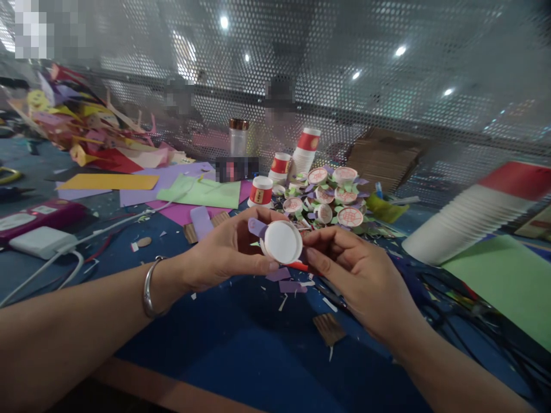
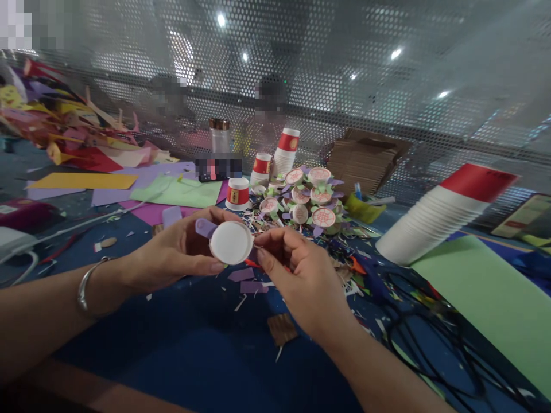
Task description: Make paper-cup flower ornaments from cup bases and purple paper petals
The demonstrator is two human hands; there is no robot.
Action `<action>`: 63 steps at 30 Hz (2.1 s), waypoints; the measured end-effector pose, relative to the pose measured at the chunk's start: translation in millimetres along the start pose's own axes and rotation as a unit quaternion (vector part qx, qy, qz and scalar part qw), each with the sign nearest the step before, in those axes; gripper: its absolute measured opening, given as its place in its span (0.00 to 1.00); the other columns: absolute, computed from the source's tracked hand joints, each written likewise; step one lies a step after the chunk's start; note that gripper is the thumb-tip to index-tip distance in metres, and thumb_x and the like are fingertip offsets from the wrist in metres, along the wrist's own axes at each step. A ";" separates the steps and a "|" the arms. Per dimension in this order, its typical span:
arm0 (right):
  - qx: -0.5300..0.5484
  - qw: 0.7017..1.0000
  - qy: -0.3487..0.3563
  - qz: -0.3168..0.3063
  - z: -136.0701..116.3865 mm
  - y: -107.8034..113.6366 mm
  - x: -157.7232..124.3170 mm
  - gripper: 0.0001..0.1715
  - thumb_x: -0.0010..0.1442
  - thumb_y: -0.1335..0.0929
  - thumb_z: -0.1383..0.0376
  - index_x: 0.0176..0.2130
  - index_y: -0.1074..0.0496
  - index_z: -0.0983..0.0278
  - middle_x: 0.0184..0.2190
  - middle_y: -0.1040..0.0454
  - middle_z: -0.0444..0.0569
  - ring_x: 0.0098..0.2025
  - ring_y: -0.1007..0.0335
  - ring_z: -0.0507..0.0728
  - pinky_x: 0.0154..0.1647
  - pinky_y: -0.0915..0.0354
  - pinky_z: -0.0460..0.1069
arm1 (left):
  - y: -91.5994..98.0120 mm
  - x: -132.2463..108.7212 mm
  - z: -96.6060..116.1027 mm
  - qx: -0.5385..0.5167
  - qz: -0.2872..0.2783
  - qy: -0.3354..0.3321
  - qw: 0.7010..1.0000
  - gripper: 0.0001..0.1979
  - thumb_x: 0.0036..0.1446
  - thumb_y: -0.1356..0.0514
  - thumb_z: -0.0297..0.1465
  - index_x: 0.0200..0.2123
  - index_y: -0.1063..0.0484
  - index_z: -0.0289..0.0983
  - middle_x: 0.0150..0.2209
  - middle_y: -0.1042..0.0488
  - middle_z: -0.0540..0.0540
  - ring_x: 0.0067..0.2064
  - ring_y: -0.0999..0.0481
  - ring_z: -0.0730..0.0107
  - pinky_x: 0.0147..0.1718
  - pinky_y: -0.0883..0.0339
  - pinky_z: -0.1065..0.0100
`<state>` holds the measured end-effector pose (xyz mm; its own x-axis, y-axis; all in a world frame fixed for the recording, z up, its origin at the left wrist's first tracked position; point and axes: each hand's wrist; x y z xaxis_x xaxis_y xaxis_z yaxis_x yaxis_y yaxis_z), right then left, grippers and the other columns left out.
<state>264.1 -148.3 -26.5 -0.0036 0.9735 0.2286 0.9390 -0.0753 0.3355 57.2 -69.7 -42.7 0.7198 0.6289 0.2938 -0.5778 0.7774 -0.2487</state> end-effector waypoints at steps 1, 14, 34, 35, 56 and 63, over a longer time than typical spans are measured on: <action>-0.004 1.000 0.001 0.003 0.3 0.2 -0.2 0.09 0.63 0.28 0.59 0.42 0.25 0.61 0.32 0.21 0.43 0.33 0.26 0.49 0.34 0.32 0.42 | 0.8 -0.2 0.8 0.006 0.004 -0.005 1.000 0.26 0.46 0.27 0.22 0.48 0.29 0.38 0.41 0.24 0.48 0.41 0.26 0.72 0.39 0.33 0.71; -0.032 0.999 0.022 0.007 -3.5 -1.0 -1.2 0.08 0.64 0.29 0.60 0.42 0.26 0.60 0.32 0.22 0.43 0.34 0.26 0.50 0.35 0.32 0.44 | -1.6 -0.6 2.9 -0.003 0.021 -0.005 1.000 0.23 0.47 0.28 0.23 0.47 0.28 0.37 0.40 0.24 0.48 0.40 0.26 0.71 0.38 0.33 0.72; -0.214 0.955 0.207 -0.015 -6.8 -0.9 -9.5 0.03 0.65 0.31 0.65 0.41 0.28 0.61 0.39 0.28 0.47 0.41 0.31 0.55 0.41 0.33 0.50 | -3.4 -0.9 -3.2 0.139 0.036 0.010 0.990 0.26 0.48 0.27 0.27 0.48 0.33 0.37 0.41 0.24 0.48 0.42 0.22 0.68 0.41 0.25 0.66; -0.213 0.955 0.207 -0.021 -7.2 -1.7 -9.1 0.02 0.66 0.31 0.65 0.40 0.28 0.61 0.37 0.29 0.46 0.39 0.31 0.54 0.40 0.34 0.50 | -4.4 -1.5 -3.1 0.159 0.036 -0.002 0.987 0.25 0.48 0.27 0.27 0.47 0.33 0.37 0.42 0.24 0.47 0.43 0.22 0.67 0.42 0.25 0.65; -0.209 0.942 0.246 -0.094 -7.0 -9.2 -12.8 0.06 0.69 0.39 0.71 0.39 0.35 0.61 0.36 0.32 0.47 0.39 0.35 0.55 0.40 0.37 0.51 | -16.0 -11.3 -1.2 0.400 0.053 -0.126 0.906 0.19 0.54 0.31 0.30 0.49 0.30 0.39 0.47 0.24 0.43 0.48 0.23 0.62 0.44 0.26 0.63; -0.212 0.939 0.254 -0.096 -3.9 -9.4 -13.9 0.06 0.69 0.39 0.71 0.39 0.36 0.62 0.38 0.33 0.48 0.41 0.35 0.56 0.42 0.37 0.52 | -14.5 -13.0 -3.0 0.449 0.059 -0.163 0.877 0.19 0.56 0.32 0.33 0.50 0.31 0.39 0.49 0.25 0.42 0.50 0.24 0.60 0.47 0.28 0.61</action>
<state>254.0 -162.0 -29.3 -0.4240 0.7577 0.4960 0.6828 -0.0923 0.7247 57.3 -89.2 -45.7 0.5714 0.5612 0.5988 -0.8157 0.3086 0.4892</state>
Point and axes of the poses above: each hand's wrist, its own x-axis towards the middle knuckle, its own y-axis out of the back of the hand, z = x × y
